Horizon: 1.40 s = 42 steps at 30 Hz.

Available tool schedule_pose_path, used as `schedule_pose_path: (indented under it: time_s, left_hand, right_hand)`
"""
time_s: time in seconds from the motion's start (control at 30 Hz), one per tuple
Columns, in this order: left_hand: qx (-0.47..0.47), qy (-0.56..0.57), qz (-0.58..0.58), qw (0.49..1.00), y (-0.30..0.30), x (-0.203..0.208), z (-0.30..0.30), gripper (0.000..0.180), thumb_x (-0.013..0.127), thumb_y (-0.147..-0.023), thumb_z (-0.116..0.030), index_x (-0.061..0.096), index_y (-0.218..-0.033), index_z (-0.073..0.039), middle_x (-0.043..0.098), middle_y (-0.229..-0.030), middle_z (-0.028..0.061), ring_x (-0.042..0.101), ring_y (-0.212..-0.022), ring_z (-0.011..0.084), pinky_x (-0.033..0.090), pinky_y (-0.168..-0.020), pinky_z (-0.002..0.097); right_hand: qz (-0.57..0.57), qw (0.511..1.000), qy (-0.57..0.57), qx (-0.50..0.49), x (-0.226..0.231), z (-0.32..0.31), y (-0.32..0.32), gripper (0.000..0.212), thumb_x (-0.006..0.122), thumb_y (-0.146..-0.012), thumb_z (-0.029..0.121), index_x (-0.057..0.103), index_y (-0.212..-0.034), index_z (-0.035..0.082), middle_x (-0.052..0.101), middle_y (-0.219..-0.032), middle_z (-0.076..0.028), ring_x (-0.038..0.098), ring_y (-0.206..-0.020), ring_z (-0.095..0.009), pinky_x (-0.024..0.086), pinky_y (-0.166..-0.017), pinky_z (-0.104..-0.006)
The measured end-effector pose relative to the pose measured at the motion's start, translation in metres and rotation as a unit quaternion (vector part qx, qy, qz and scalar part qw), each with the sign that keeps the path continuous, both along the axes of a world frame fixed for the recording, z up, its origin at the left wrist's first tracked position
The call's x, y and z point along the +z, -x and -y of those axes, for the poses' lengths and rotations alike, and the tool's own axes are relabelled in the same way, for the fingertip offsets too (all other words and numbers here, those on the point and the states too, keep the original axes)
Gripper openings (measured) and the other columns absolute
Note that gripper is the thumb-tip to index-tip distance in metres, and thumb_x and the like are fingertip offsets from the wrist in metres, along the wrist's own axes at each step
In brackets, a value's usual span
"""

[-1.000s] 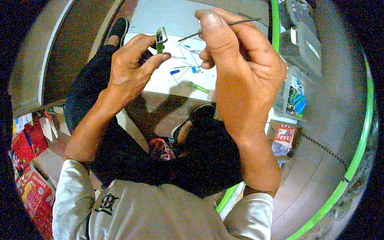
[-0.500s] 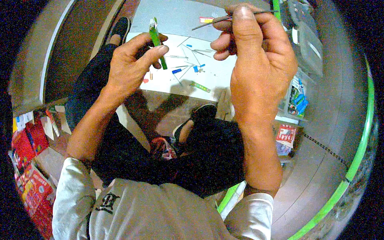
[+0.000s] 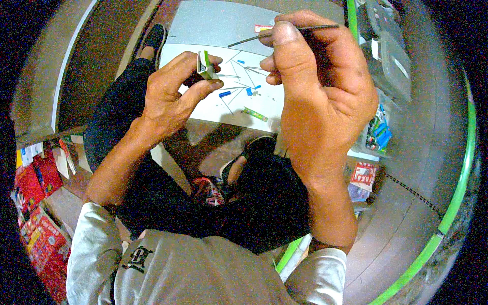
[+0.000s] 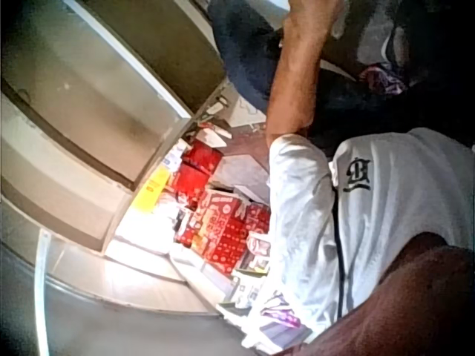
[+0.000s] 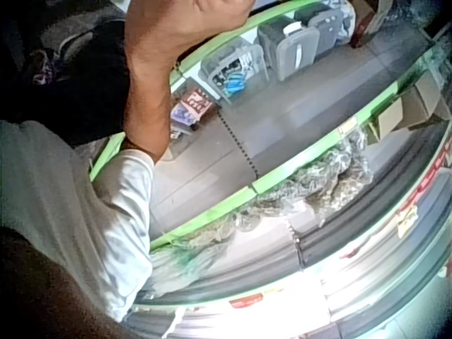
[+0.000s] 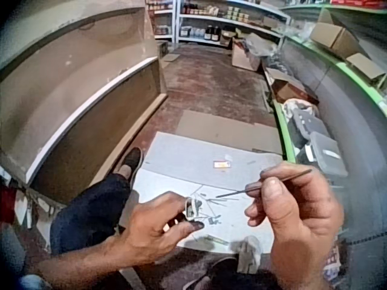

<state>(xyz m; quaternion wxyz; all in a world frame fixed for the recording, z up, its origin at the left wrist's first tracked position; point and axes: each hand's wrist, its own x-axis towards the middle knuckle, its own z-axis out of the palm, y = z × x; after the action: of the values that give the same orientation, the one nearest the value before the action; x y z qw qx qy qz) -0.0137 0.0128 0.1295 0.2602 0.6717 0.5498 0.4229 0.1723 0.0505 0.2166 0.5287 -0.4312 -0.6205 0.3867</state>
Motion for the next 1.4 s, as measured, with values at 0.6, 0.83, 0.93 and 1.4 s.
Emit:
schedule_pose_path:
  time_s: [0.6, 0.83, 0.93, 1.4]
  left_hand:
    - [-0.029, -0.049, -0.014, 0.998, -0.003, -0.003, 0.005, 0.023, 0.076, -0.085, -0.013, 0.068, -0.103, -0.001, 0.063, -0.089, 0.0105, 0.062, -0.069, 0.019, 0.051, -0.06, 0.0303]
    - [-0.02, -0.058, 0.006, 0.998, -0.003, -0.007, 0.005, 0.028, 0.078, -0.082, -0.013, 0.067, -0.105, 0.0, 0.06, -0.081, 0.0142, 0.061, -0.067, 0.0306, 0.048, -0.06, 0.0392]
    - [-0.015, -0.074, -0.016, 0.997, -0.001, -0.009, 0.004, 0.025, 0.076, -0.084, -0.012, 0.067, -0.104, 0.0, 0.063, -0.089, 0.0122, 0.063, -0.068, 0.024, 0.051, -0.059, 0.0335]
    - [-0.034, -0.082, 0.005, 0.996, -0.005, -0.003, 0.005, 0.03, 0.078, -0.081, -0.012, 0.066, -0.106, -0.001, 0.062, -0.085, 0.0142, 0.062, -0.072, 0.0309, 0.05, -0.063, 0.0384]
  right_hand:
    - [0.021, 0.998, -0.043, 0.035, -0.006, 0.008, 0.002, 0.016, 0.064, -0.097, 0.009, 0.064, -0.104, -0.005, 0.07, -0.09, -0.016, 0.066, -0.072, -0.016, 0.055, -0.064, -0.0292]
    - [0.142, 0.983, -0.095, 0.075, -0.002, 0.013, -0.002, 0.012, 0.066, -0.095, 0.005, 0.066, -0.103, -0.004, 0.07, -0.092, -0.015, 0.068, -0.075, -0.018, 0.057, -0.066, -0.0294]
    - [0.07, 0.984, -0.138, 0.086, -0.001, 0.017, -0.001, 0.01, 0.065, -0.095, 0.003, 0.066, -0.103, -0.004, 0.07, -0.094, -0.015, 0.069, -0.076, -0.019, 0.057, -0.066, -0.0295]
    - [0.19, 0.976, -0.107, 0.021, -0.001, 0.018, 0.002, 0.015, 0.067, -0.095, 0.006, 0.068, -0.106, -0.004, 0.071, -0.09, -0.011, 0.068, -0.077, -0.015, 0.057, -0.069, -0.0274]
